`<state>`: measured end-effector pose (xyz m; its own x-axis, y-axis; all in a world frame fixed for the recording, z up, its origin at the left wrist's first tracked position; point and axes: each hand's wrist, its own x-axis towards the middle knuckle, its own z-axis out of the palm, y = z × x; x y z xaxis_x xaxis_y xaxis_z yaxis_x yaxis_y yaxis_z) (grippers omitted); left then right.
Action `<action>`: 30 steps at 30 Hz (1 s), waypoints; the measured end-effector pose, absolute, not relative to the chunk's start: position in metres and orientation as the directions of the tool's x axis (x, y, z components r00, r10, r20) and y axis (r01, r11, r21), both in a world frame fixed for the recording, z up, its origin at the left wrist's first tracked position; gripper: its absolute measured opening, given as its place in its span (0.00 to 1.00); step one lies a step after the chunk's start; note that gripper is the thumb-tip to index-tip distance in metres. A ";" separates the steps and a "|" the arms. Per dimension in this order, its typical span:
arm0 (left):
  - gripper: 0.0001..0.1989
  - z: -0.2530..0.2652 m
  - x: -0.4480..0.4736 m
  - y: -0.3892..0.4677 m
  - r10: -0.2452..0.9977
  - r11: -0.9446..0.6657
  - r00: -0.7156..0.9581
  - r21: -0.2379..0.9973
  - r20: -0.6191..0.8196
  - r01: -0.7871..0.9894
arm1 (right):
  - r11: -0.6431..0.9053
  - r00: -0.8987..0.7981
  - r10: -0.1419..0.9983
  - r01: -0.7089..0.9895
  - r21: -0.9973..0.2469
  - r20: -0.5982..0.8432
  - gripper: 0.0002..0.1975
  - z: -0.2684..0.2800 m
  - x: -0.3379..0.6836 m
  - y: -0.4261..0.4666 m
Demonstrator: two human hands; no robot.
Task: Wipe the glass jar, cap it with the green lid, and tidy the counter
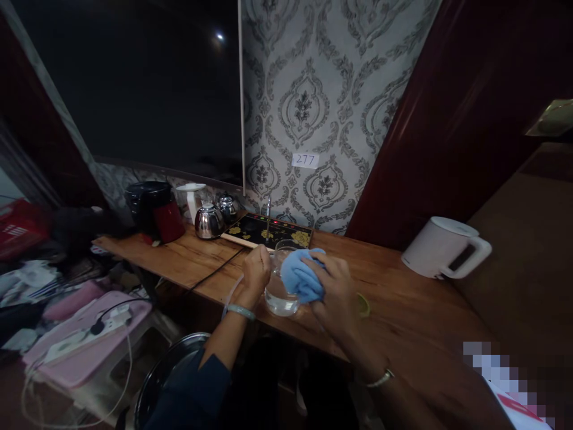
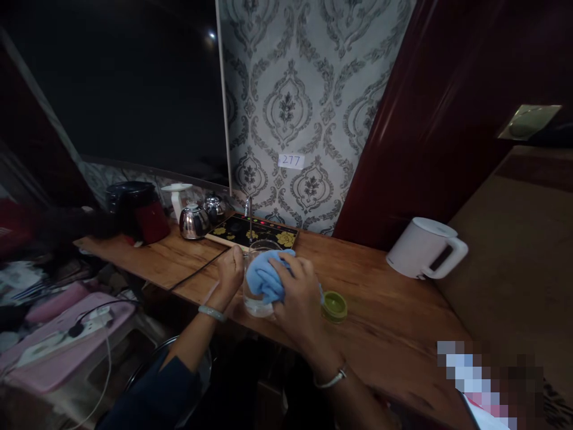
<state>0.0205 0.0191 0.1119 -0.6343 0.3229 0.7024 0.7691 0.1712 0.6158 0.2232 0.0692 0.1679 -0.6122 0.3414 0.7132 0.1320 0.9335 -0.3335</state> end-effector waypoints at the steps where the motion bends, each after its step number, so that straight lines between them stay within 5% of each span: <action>1: 0.18 0.112 0.021 0.019 0.328 0.167 -0.645 0.630 0.691 0.759 | 0.945 -0.648 0.320 0.166 -0.282 0.691 0.29 0.175 0.213 0.063; 9: 0.14 0.108 0.016 0.019 0.364 0.144 -0.663 0.664 0.654 0.734 | 0.947 -0.804 0.293 0.318 -0.043 0.517 0.09 0.207 0.167 0.044; 14: 0.15 0.106 0.016 0.018 0.381 0.095 -0.639 0.659 0.668 0.746 | 0.954 -0.840 0.278 0.297 -0.032 0.465 0.06 0.214 0.173 0.061; 21: 0.19 0.111 0.022 0.018 0.349 0.173 -0.640 0.624 0.685 0.762 | 0.974 -0.801 0.215 0.133 -0.184 0.558 0.18 0.188 0.207 0.105; 27: 0.18 0.114 0.027 0.018 0.343 0.216 -0.649 0.615 0.680 0.758 | 0.877 -0.512 0.445 0.084 -0.473 0.735 0.20 0.141 0.210 0.122; 30: 0.18 0.117 0.028 0.018 0.353 0.236 -0.649 0.608 0.673 0.758 | 0.853 -0.407 0.513 0.143 -0.502 0.756 0.22 0.123 0.203 0.098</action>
